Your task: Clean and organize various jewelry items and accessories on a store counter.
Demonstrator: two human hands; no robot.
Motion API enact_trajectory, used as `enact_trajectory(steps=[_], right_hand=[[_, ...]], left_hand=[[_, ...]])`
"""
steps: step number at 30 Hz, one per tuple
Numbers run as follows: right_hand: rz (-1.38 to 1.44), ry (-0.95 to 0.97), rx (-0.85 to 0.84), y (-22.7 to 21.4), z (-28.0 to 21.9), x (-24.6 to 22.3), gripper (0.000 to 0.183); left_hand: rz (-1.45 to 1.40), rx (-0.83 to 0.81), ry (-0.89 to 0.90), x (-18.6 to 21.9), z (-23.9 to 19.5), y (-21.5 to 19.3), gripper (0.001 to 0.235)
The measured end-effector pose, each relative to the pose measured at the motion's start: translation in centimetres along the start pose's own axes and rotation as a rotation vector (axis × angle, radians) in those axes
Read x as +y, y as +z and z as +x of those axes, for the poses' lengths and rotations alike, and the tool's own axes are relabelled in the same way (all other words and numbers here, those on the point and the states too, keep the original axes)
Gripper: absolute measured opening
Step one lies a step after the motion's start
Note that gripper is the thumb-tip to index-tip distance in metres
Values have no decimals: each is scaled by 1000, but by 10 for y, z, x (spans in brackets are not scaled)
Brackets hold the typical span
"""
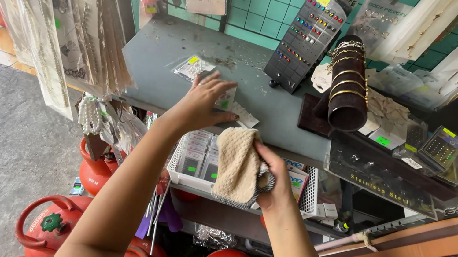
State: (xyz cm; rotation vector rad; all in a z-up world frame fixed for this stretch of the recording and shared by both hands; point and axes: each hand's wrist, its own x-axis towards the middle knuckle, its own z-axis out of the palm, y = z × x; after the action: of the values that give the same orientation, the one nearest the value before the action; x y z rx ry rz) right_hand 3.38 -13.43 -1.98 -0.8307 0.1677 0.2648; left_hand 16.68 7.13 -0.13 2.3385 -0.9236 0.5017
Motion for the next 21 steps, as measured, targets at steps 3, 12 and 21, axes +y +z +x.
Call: enact_trajectory(steps=[3, 12, 21], right_hand=[[292, 22, -175, -2, -10, -2, 47], [-12, -111, -30, -7, 5, 9, 59], [-1080, -1630, 175, 76, 6, -15, 32]], left_hand=[[-5, -23, 37, -15, 3, 11, 57], [-149, 632, -58, -6, 19, 5, 28], [-1246, 602, -205, 105, -12, 16, 36]])
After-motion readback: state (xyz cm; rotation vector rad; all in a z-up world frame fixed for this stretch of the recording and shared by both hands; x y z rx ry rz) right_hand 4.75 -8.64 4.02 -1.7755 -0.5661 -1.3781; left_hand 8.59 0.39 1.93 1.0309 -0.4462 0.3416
